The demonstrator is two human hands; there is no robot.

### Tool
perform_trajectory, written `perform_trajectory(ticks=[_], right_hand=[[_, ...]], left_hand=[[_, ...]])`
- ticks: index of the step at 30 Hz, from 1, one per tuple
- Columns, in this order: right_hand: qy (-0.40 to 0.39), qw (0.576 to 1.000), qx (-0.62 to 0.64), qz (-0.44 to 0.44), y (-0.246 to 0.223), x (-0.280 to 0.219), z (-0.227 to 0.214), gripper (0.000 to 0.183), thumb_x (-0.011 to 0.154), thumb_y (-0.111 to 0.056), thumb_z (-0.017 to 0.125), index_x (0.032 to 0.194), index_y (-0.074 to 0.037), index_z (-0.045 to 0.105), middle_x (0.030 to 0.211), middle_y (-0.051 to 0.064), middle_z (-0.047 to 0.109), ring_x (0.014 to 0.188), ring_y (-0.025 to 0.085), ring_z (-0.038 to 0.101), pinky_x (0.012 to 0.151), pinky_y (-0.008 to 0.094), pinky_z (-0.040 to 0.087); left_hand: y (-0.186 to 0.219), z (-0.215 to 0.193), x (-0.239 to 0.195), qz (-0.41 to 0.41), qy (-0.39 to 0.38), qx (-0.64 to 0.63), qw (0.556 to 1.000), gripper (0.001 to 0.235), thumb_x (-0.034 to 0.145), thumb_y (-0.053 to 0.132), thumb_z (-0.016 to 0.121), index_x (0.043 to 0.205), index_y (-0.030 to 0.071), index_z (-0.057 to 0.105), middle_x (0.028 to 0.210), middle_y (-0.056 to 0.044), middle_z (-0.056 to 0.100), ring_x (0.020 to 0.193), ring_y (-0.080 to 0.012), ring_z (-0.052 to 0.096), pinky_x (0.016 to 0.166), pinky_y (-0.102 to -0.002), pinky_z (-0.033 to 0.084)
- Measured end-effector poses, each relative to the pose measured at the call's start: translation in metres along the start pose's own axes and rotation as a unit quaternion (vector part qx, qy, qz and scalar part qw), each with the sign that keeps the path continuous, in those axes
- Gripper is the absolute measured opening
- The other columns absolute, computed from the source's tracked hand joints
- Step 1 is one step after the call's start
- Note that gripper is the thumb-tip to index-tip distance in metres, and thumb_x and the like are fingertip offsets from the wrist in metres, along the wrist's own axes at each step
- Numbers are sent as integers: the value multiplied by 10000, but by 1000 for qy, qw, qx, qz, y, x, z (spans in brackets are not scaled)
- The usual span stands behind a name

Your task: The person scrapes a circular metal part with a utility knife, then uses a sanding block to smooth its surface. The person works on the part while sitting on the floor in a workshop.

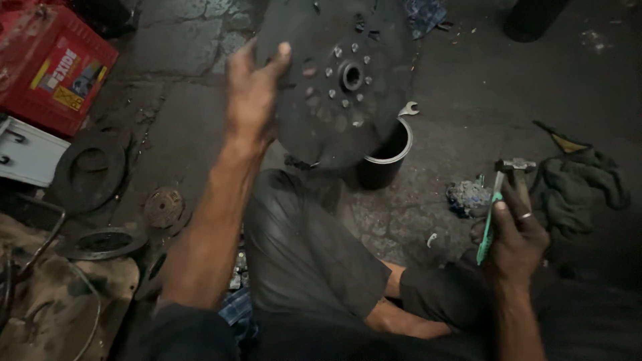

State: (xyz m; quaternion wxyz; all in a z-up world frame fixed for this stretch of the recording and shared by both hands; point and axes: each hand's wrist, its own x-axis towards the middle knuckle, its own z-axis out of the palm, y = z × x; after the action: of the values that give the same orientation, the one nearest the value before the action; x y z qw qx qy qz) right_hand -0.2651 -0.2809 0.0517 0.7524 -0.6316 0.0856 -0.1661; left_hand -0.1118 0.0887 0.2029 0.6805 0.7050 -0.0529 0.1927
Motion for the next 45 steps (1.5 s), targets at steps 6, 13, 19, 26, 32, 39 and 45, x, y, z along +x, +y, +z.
perform_trajectory(ticks=[6, 13, 19, 26, 32, 39, 45], right_hand=[[-6, 685, -609, -400, 58, 9, -27, 458, 932, 21, 591, 1352, -137, 681, 909, 161, 695, 812, 322, 670, 762, 394, 521], [-56, 943, -326, -24, 82, -7, -13, 336, 1018, -48, 685, 1353, -64, 706, 859, 180, 664, 747, 177, 595, 652, 342, 468], [-189, 886, -408, -113, 49, -8, 33, 606, 941, -47, 675, 1531, -80, 539, 1030, 189, 744, 819, 192, 704, 709, 354, 549], [-169, 825, -526, -116, 53, -7, 61, 585, 891, -87, 762, 1446, -57, 579, 900, 195, 746, 674, 263, 722, 585, 371, 540], [-176, 800, -566, -87, 56, -13, 60, 440, 905, -82, 781, 1327, -39, 667, 904, 176, 753, 667, 249, 717, 575, 374, 535], [-199, 805, -540, -145, 48, -27, 79, 441, 956, -79, 746, 1383, -74, 636, 1184, 178, 756, 957, 281, 774, 752, 353, 601], [-186, 783, -581, -123, 48, -27, 82, 489, 961, -20, 735, 1430, -83, 613, 1054, 164, 761, 793, 243, 742, 634, 337, 563]], left_hand=[[-56, -6, -17, -203, -22, -164, 965, 478, 888, 236, 738, 1205, -112, 651, 1034, -171, 731, 892, -267, 726, 783, -396, 618], [-151, 14, -22, -327, -63, -241, 912, 446, 954, 263, 680, 1175, -124, 655, 1064, -197, 733, 939, -285, 719, 823, -422, 608], [-194, 18, -11, -342, -63, -248, 904, 424, 950, 254, 654, 1231, -62, 633, 1091, -173, 731, 947, -283, 722, 814, -425, 615], [-197, 25, -2, -261, -65, 372, 888, 634, 964, 580, 573, 1067, -22, 745, 919, -273, 744, 905, -397, 739, 855, -505, 559], [-204, 27, -9, -185, -75, 389, 899, 567, 1013, 505, 585, 1195, -22, 687, 1016, -315, 705, 1023, -503, 676, 882, -547, 536], [-218, 30, -22, -66, -70, 377, 921, 457, 1085, 361, 618, 1316, -30, 567, 1114, -309, 707, 1069, -502, 675, 930, -567, 533], [-234, 29, -29, -3, -91, 380, 921, 424, 1119, 349, 653, 1216, -61, 606, 1144, -329, 659, 1037, -515, 651, 884, -566, 540]])
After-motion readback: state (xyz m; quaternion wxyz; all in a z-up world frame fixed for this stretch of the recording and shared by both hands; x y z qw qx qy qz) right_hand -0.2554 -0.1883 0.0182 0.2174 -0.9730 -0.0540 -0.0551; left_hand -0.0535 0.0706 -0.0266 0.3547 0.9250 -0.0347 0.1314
